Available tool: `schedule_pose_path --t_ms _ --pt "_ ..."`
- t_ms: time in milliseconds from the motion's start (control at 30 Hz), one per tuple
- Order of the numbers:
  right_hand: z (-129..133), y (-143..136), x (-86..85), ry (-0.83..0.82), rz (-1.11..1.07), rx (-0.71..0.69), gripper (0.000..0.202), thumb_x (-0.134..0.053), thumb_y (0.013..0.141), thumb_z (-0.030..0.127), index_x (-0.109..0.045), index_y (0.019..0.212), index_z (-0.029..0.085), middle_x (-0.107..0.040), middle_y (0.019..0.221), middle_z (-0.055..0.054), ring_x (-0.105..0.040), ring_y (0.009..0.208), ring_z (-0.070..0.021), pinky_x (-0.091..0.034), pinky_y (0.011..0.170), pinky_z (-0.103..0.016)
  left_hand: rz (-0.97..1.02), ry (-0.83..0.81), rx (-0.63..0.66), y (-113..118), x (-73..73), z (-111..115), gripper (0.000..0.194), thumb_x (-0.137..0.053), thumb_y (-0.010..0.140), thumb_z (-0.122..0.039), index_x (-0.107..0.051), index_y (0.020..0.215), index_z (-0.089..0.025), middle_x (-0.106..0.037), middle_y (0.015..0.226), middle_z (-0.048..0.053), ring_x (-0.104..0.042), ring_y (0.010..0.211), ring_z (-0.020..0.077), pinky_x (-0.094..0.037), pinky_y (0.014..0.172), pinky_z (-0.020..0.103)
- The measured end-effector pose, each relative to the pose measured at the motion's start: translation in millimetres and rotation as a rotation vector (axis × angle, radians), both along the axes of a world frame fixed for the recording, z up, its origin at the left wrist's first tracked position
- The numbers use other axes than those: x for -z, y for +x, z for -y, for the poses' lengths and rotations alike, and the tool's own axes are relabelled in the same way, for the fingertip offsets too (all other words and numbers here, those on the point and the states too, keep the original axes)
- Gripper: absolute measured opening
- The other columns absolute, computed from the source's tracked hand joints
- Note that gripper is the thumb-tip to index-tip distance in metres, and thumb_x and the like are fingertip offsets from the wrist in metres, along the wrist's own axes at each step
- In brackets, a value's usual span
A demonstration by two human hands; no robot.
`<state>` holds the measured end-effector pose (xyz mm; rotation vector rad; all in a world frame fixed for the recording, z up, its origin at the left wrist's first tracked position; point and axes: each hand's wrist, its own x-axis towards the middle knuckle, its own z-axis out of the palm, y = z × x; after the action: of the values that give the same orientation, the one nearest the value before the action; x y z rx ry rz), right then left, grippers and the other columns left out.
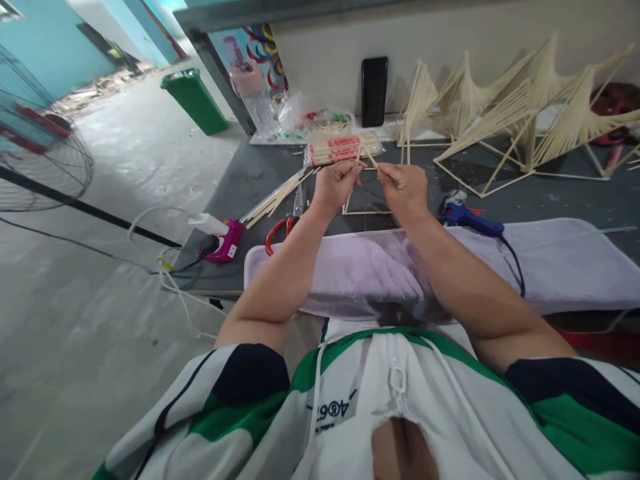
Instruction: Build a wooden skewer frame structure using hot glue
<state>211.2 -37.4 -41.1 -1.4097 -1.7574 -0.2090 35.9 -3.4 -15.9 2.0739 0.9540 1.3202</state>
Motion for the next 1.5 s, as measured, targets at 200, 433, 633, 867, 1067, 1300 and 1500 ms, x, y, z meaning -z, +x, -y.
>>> schedule_pose_path --t_ms 200,433,633,867,1067,1300,1500 --pt "-2.5 2.6 0.4 0.015 -0.015 -0.036 0.040 -0.039 0.101 0.042 -0.074 0.108 0.025 -0.073 0.086 -0.004 -0.066 0.086 -0.0214 -0.046 0.083 -0.038 0.014 -0.049 0.009 1.0 -2.3 0.6 0.021 -0.060 0.090 -0.028 -0.067 0.073 -0.019 -0.072 0.082 0.003 -0.067 0.094 0.0153 -0.050 0.089 0.028" --pt "-1.5 3.6 -2.4 -0.020 -0.043 -0.086 0.044 -0.037 0.102 0.046 -0.074 0.108 0.024 -0.072 0.084 -0.005 -0.067 0.087 -0.0228 -0.047 0.082 -0.039 0.054 -0.143 -0.019 2.6 -4.8 1.0 0.013 -0.063 0.087 -0.022 -0.068 0.075 -0.019 -0.070 0.077 0.002 -0.067 0.094 0.0168 -0.050 0.091 0.030" --pt "-0.7 2.1 -3.1 -0.001 -0.012 -0.064 0.042 -0.038 0.101 0.042 -0.075 0.108 0.024 -0.073 0.085 -0.004 -0.066 0.085 -0.0218 -0.046 0.080 -0.037 0.076 -0.186 -0.026 3.5 -8.2 4.7 0.017 -0.062 0.086 -0.017 -0.067 0.069 -0.018 -0.071 0.080 0.003 -0.066 0.095 0.0162 -0.049 0.090 0.029" --pt "-0.2 1.3 -3.8 -0.021 -0.016 -0.055 0.043 -0.038 0.101 0.042 -0.076 0.108 0.023 -0.074 0.083 -0.005 -0.067 0.083 -0.0215 -0.045 0.081 -0.035 -0.018 -0.044 -0.013 0.2 -7.3 6.0 0.029 -0.056 0.091 -0.023 -0.066 0.064 -0.017 -0.074 0.085 0.003 -0.068 0.093 0.0173 -0.049 0.089 0.027" --pt "3.9 -2.5 -4.2 -0.055 -0.044 -0.038 0.040 -0.040 0.101 0.041 -0.076 0.109 0.024 -0.076 0.089 -0.005 -0.068 0.088 -0.0209 -0.044 0.087 -0.035 -0.066 -0.041 -0.038 -2.2 -6.0 4.5 0.025 -0.054 0.092 -0.028 -0.073 0.080 -0.018 -0.072 0.074 0.001 -0.067 0.083 0.0165 -0.049 0.085 0.026" --pt "4.6 -4.6 -5.8 -0.060 -0.057 -0.068 0.034 -0.046 0.099 0.034 -0.076 0.110 0.024 -0.077 0.094 -0.006 -0.069 0.091 -0.0205 -0.044 0.087 -0.034 -0.051 -0.058 -0.045 -3.4 -5.1 4.9 0.026 -0.053 0.091 -0.031 -0.075 0.085 -0.019 -0.070 0.070 0.000 -0.067 0.078 0.0159 -0.049 0.081 0.025" --pt "4.0 -5.3 -3.9 -0.040 -0.076 -0.091 0.032 -0.047 0.099 0.032 -0.076 0.110 0.025 -0.078 0.097 -0.005 -0.069 0.094 -0.0192 -0.044 0.090 -0.033 -0.043 -0.048 -0.047 -4.8 -6.6 5.8 0.026 -0.054 0.090 -0.031 -0.075 0.083 -0.018 -0.072 0.072 0.001 -0.066 0.076 0.0152 -0.050 0.080 0.026"
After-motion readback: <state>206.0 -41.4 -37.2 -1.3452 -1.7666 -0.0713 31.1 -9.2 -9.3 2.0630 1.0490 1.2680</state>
